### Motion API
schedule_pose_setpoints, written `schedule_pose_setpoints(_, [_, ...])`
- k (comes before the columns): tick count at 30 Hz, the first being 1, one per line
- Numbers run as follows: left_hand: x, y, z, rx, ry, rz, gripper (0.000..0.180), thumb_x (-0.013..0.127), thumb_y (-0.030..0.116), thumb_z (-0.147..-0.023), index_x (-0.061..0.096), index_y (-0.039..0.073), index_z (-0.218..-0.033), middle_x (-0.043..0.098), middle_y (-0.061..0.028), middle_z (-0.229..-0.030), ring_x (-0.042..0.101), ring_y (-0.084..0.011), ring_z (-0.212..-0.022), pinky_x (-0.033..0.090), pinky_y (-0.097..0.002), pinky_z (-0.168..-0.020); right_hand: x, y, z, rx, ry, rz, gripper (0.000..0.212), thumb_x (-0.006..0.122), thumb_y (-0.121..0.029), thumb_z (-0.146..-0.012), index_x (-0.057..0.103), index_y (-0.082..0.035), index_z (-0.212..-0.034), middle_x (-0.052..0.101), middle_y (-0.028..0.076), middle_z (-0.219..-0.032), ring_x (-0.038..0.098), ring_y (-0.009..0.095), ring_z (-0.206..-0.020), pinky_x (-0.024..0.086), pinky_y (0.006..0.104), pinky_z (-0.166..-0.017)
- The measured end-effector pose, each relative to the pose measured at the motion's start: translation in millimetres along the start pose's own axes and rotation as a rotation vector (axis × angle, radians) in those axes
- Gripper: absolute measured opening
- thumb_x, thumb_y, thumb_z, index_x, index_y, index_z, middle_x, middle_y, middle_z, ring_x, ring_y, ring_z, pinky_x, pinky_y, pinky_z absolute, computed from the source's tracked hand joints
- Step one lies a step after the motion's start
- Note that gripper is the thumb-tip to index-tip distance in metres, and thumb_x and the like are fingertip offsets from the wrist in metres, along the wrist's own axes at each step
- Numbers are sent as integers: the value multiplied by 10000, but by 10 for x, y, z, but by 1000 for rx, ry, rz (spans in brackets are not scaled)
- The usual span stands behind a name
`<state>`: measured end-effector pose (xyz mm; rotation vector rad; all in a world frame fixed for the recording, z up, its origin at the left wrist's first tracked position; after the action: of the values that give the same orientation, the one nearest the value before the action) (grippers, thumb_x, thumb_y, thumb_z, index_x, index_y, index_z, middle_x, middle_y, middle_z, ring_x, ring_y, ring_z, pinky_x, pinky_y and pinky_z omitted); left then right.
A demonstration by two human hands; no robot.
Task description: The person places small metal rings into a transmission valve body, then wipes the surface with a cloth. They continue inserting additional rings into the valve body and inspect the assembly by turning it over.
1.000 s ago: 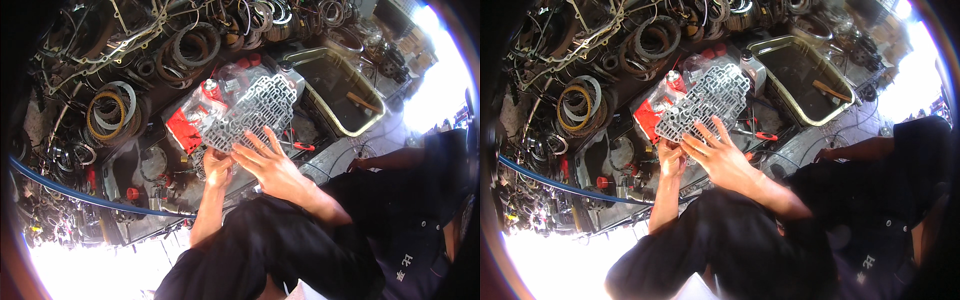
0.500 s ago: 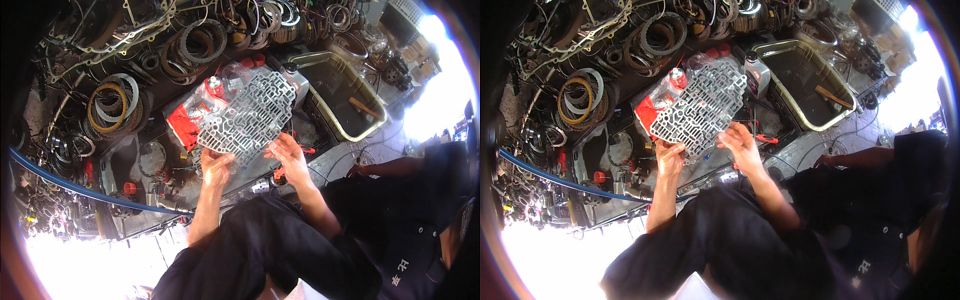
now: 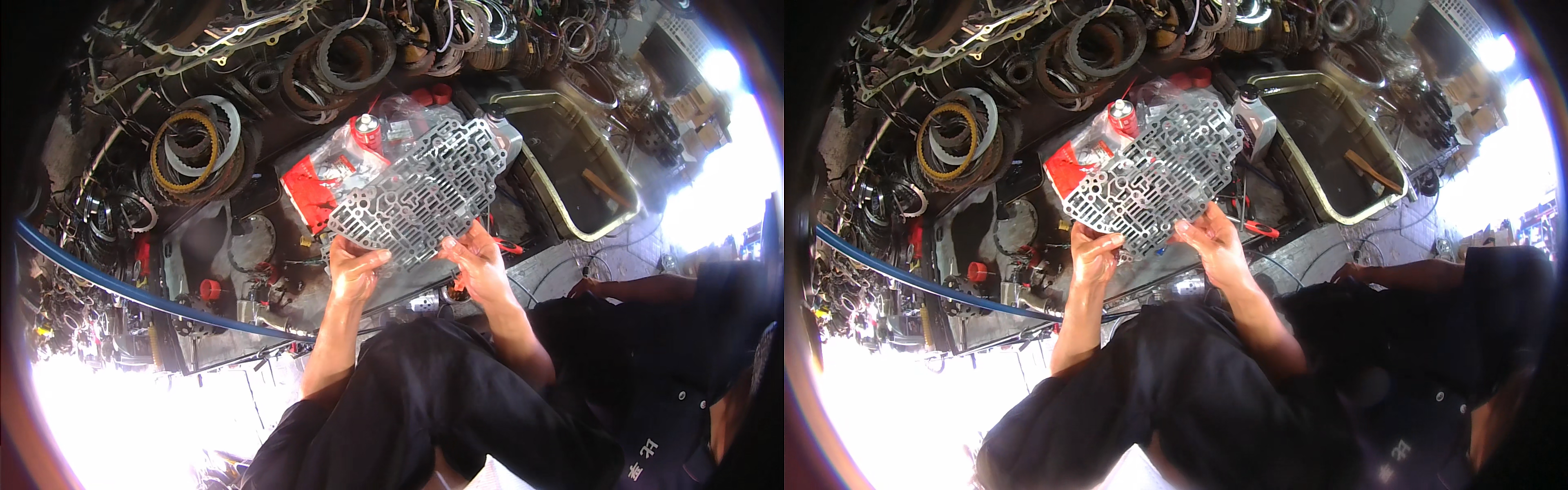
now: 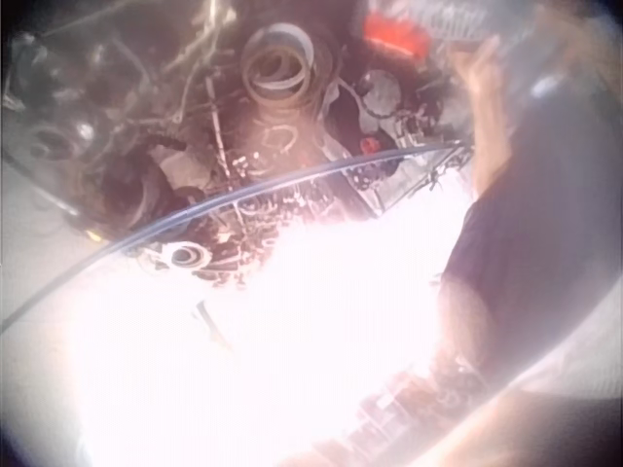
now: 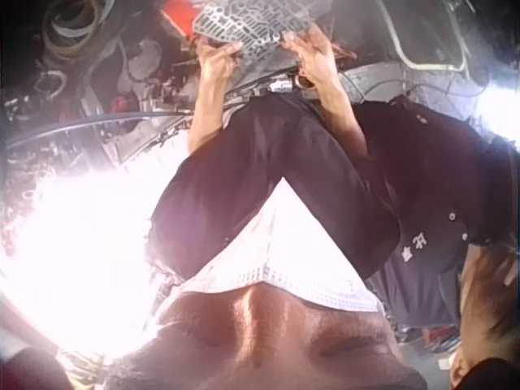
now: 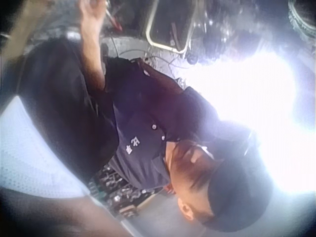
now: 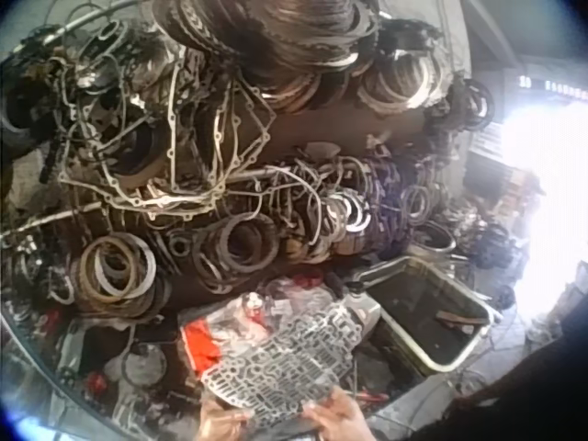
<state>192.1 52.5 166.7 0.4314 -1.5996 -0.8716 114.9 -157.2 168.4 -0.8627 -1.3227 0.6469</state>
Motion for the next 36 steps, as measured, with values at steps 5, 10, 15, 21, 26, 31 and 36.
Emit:
schedule_pose_setpoints(5, [-47, -33, 5, 27, 7, 20, 646, 751, -188, -699, 609, -49, -1313, 750, -142, -1178, 746, -253, -1068, 597, -374, -951, 20, -253, 47, 36, 13, 538, 262, 731, -160, -1022, 660, 29, -1188, 753, 94, -943, 725, 167, -819, 594, 331, -779])
schedule_pose_setpoints(10, [-87, -47, -22, 16, 16, 20, 658, 732, -205, -704, 595, -45, -1328, 735, -138, -1210, 735, -258, -1091, 598, -382, -958, 276, -601, 199, -323, 94, 1136, 189, 781, -178, -971, 710, -13, -1032, 723, 71, -727, 665, 113, -577, 524, 294, -537])
schedule_pose_setpoints(15, [-43, -65, -27, 17, 13, 7, 706, 679, -222, -708, 556, -50, -1381, 704, -160, -1263, 721, -282, -1123, 606, -395, -940, 684, -515, 45, -470, -142, 1219, 546, 764, -198, -941, 590, -110, -1452, 657, 91, -639, 657, 284, -527, 529, 414, -525])
schedule_pose_setpoints(21, [-63, -76, 19, 22, -1, 6, 691, 552, -226, -733, 524, -70, -1406, 680, -192, -1304, 713, -340, -1156, 637, -454, -945, 769, -443, -69, -466, -139, 1382, 606, 763, -216, -928, 555, -161, -1494, 630, 90, -592, 658, 338, -534, 521, 457, -533])
schedule_pose_setpoints(26, [-49, -103, 22, 62, -30, 27, 694, 518, -228, -745, 512, -63, -1420, 665, -191, -1336, 691, -354, -1206, 615, -537, -1014, 761, -418, -64, -449, -152, 1353, 600, 764, -213, -927, 555, -137, -1484, 629, 99, -597, 662, 340, -543, 521, 457, -540])
schedule_pose_setpoints(31, [-53, -95, 27, 30, -7, -34, 714, 518, -217, -743, 501, -46, -1435, 652, -181, -1361, 684, -346, -1218, 621, -535, -1002, 769, -400, -62, -485, -151, 1325, 585, 743, -234, -935, 532, -69, -1455, 622, 124, -575, 651, 371, -542, 513, 493, -533])
schedule_pose_setpoints(36, [-69, -117, 35, 21, -5, -35, 723, 515, -207, -738, 497, -34, -1440, 659, -172, -1354, 684, -332, -1221, 618, -533, -1009, 769, -408, -61, -462, -165, 1305, 578, 748, -233, -935, 538, -63, -1446, 614, 109, -560, 648, 363, -533, 510, 486, -529])
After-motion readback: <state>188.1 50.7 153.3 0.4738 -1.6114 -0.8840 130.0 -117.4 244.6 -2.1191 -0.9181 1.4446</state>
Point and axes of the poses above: each hand's wrist, its own z-axis away from the middle knuckle, its own x-axis out of the palm, y = z × x, the point moved 1 cm from there along -z, towards the middle knuckle
